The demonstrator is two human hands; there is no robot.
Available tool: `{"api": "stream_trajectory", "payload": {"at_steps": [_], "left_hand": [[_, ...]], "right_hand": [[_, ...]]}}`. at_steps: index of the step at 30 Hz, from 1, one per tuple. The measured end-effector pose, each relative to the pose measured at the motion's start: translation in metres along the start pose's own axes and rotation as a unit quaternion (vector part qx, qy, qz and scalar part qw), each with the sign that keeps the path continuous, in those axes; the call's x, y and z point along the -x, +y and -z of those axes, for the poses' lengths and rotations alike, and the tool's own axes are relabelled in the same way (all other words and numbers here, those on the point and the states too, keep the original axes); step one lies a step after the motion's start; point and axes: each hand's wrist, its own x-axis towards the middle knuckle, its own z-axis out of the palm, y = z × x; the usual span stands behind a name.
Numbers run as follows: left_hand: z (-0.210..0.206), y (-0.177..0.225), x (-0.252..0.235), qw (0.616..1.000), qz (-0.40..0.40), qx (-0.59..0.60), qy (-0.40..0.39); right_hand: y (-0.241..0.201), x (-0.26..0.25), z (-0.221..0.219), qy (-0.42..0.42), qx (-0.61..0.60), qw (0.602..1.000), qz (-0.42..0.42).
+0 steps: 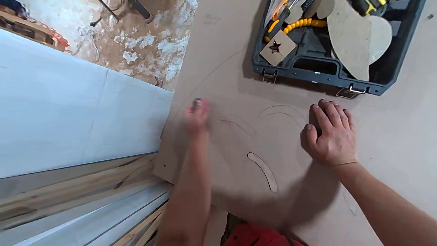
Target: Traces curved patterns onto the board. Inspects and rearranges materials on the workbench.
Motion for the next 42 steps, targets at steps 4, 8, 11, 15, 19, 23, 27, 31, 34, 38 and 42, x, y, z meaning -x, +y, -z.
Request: {"api": "stream_trajectory", "payload": {"at_steps": [4, 8, 11, 15, 19, 23, 27, 31, 34, 38, 42], "left_hand": [[0.045, 0.033, -0.038, 0.994, 0.011, -0.098, 0.043], [0.041, 0.028, -0.017, 0.930, 0.056, -0.320, -0.171], [0.029, 0.025, -0.022, 0.917, 0.042, -0.339, -0.209], [0.059, 0.048, -0.031, 0.875, -0.054, -0.447, -0.178], [0.125, 0.054, -0.015, 0.772, -0.026, -0.586, -0.245], [0.149, 0.030, 0.024, 0.662, 0.032, -0.657, -0.358], [0.139, 0.024, 0.033, 0.658, -0.036, -0.655, -0.370], [0.143, 0.032, 0.023, 0.686, -0.077, -0.629, -0.357], [0.157, 0.034, 0.016, 0.708, -0.140, -0.589, -0.364], [0.164, 0.012, 0.028, 0.672, -0.250, -0.546, -0.434], [0.141, -0.016, 0.047, 0.617, -0.313, -0.560, -0.456]], "right_hand": [[0.000, -0.001, 0.002, 0.012, -0.003, 1.000, -0.001], [-0.001, -0.001, 0.003, 0.019, -0.007, 1.000, -0.002], [-0.008, 0.009, 0.010, 0.026, -0.048, 0.998, -0.023], [-0.092, 0.087, 0.019, -0.025, -0.093, 0.990, -0.102], [-0.194, 0.191, -0.026, -0.017, -0.091, 0.991, -0.094], [-0.255, 0.210, -0.063, 0.041, -0.038, 0.996, -0.073], [-0.273, 0.160, -0.074, 0.026, -0.073, 0.996, -0.034], [-0.266, 0.113, -0.078, 0.050, -0.089, 0.995, -0.013], [-0.274, 0.108, -0.074, 0.117, -0.073, 0.988, -0.068], [-0.305, 0.142, -0.084, 0.092, -0.036, 0.991, -0.090], [-0.312, 0.137, -0.092, 0.040, 0.012, 0.993, -0.115]]}}
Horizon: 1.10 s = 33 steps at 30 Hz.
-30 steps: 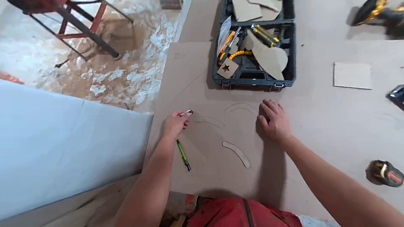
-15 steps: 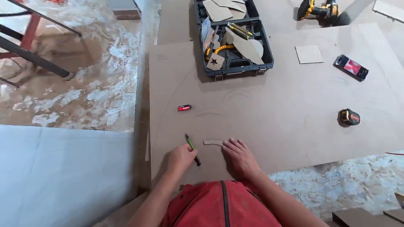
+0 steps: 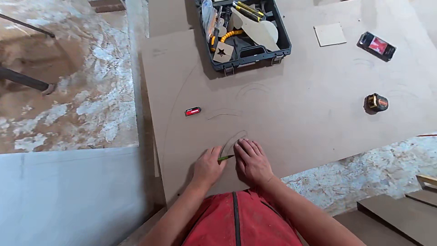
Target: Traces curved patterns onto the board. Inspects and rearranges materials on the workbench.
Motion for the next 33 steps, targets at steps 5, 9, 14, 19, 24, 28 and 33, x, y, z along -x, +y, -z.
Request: {"api": "stream_trajectory", "payload": {"at_steps": [5, 9, 14, 19, 24, 28, 33], "left_hand": [[0.002, -0.015, -0.035, 0.996, 0.007, 0.011, 0.087], [0.013, -0.031, -0.061, 0.994, -0.020, 0.053, 0.097], [0.019, -0.033, -0.069, 0.993, -0.009, 0.086, 0.082], [0.017, -0.030, -0.070, 0.993, 0.004, 0.085, 0.078], [0.016, -0.031, -0.071, 0.991, 0.000, 0.094, 0.094], [0.017, -0.029, -0.073, 0.991, 0.015, 0.097, 0.086], [0.016, -0.029, -0.072, 0.991, 0.007, 0.095, 0.096]], "right_hand": [[-0.003, -0.031, -0.005, -0.011, 0.008, 1.000, -0.018], [-0.004, -0.047, -0.007, -0.016, -0.005, 1.000, -0.018], [-0.002, -0.048, -0.007, -0.017, -0.014, 1.000, -0.013], [0.000, -0.047, -0.007, -0.017, -0.023, 0.999, -0.018], [-0.001, -0.047, -0.008, -0.015, -0.020, 0.999, -0.025], [-0.001, -0.048, -0.009, -0.018, -0.012, 0.999, -0.027], [-0.001, -0.049, -0.010, -0.021, -0.002, 0.999, -0.026]]}}
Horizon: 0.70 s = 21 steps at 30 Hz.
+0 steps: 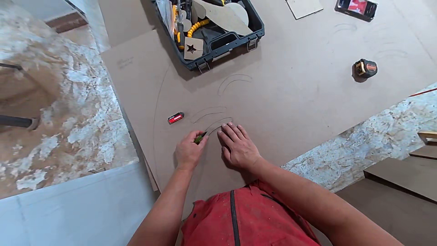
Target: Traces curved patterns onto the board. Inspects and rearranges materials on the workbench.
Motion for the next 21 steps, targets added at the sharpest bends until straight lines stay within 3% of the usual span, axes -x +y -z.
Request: {"api": "stream_trajectory", "payload": {"at_steps": [21], "left_hand": [[0.0073, 0.0006, -0.0026, 1.000, 0.006, 0.012, -0.015]], "right_hand": [[-0.0018, 0.0003, 0.0012, -0.001, 0.005, 1.000, 0.004]]}}
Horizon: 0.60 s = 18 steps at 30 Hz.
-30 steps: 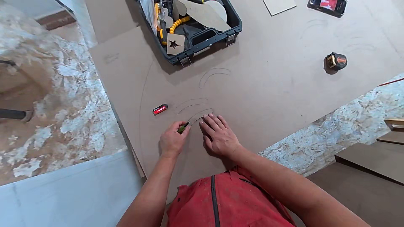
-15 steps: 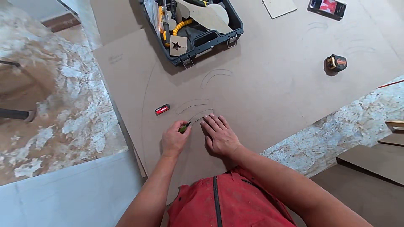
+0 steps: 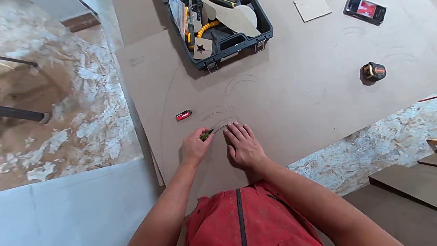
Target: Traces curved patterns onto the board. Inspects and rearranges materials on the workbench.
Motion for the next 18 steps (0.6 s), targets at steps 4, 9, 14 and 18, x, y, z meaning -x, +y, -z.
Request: {"api": "stream_trajectory", "payload": {"at_steps": [4, 9, 14, 18], "left_hand": [[0.012, -0.006, -0.010, 0.996, 0.056, 0.055, -0.034], [0.026, -0.011, -0.019, 0.989, 0.069, 0.078, -0.105], [0.024, -0.002, -0.021, 0.990, 0.066, 0.027, -0.122], [0.024, -0.001, -0.019, 0.991, 0.060, 0.025, -0.120]], "right_hand": [[-0.002, -0.002, 0.002, -0.004, -0.007, 1.000, -0.002], [-0.006, -0.007, 0.003, 0.010, -0.002, 1.000, -0.009], [-0.015, -0.013, 0.009, -0.018, 0.001, 0.999, -0.029], [-0.019, -0.016, 0.011, -0.058, 0.011, 0.997, -0.041]]}}
